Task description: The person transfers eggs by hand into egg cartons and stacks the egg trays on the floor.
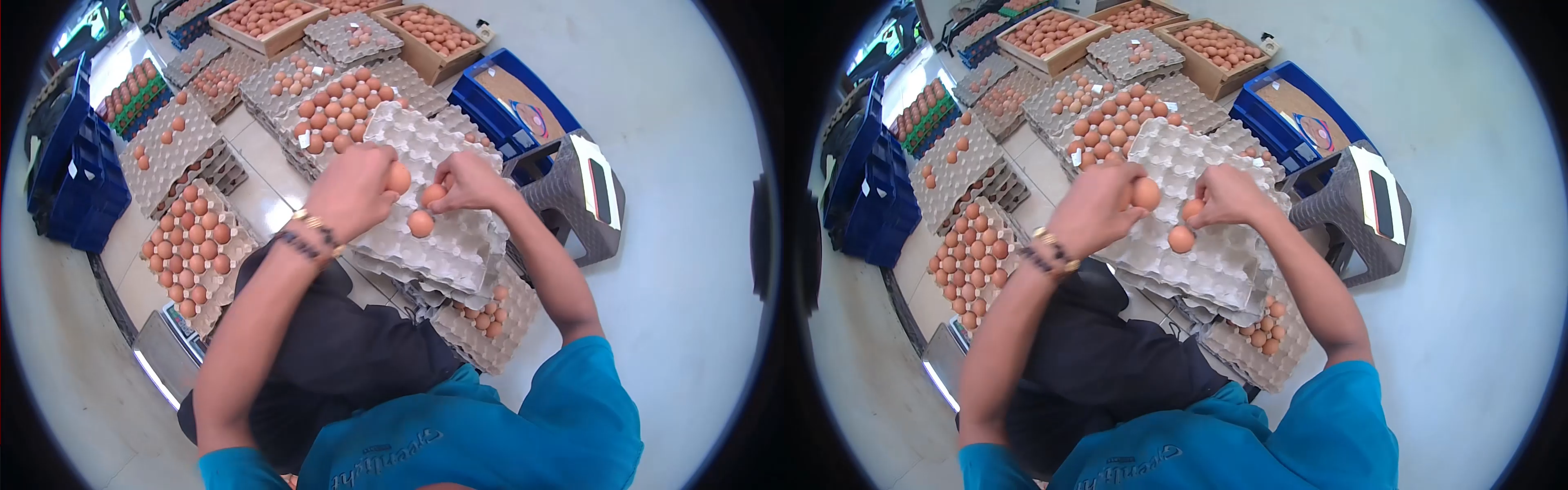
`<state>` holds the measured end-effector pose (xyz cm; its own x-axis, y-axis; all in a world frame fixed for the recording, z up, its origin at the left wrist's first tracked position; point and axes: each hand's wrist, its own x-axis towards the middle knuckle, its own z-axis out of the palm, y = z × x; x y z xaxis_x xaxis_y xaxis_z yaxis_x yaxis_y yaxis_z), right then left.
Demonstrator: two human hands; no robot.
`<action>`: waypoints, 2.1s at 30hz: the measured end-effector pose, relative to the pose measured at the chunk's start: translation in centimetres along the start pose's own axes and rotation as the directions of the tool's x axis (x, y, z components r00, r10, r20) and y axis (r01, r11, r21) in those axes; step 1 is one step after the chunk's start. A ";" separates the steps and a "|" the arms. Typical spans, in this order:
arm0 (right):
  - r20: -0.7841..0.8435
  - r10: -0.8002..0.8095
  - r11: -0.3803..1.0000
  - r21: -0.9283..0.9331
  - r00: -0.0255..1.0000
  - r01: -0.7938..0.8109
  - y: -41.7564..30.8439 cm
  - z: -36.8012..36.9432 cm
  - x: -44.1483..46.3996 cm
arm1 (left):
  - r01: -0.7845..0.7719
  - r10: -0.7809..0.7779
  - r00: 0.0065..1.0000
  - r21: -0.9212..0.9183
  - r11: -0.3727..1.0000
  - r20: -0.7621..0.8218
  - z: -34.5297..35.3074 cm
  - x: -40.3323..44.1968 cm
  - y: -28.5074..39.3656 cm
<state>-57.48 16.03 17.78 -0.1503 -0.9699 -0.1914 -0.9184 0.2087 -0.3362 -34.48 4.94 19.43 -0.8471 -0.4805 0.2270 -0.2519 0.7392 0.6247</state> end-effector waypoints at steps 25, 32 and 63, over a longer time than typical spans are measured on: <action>-0.647 0.024 0.963 0.220 0.762 0.157 3.9 8.7 -4.7 | -0.172 0.203 0.975 -0.270 0.947 0.091 13.9 7.4 -1.5; -0.668 0.085 0.956 0.263 0.739 0.128 3.8 8.8 -5.4 | -0.296 0.278 0.942 -0.075 0.952 -0.190 11.1 7.2 -2.4; -0.622 0.263 0.949 0.304 0.738 -0.083 5.7 9.4 -5.5 | 0.567 -0.513 0.824 0.382 0.730 -0.242 -1.2 -26.7 -24.9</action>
<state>-58.46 23.78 8.29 -0.5802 -0.7385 0.3434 -0.7480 0.3165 -0.5834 -4.99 -1.18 -1.28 -0.4556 -0.8889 0.0475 -0.8426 0.4478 0.2991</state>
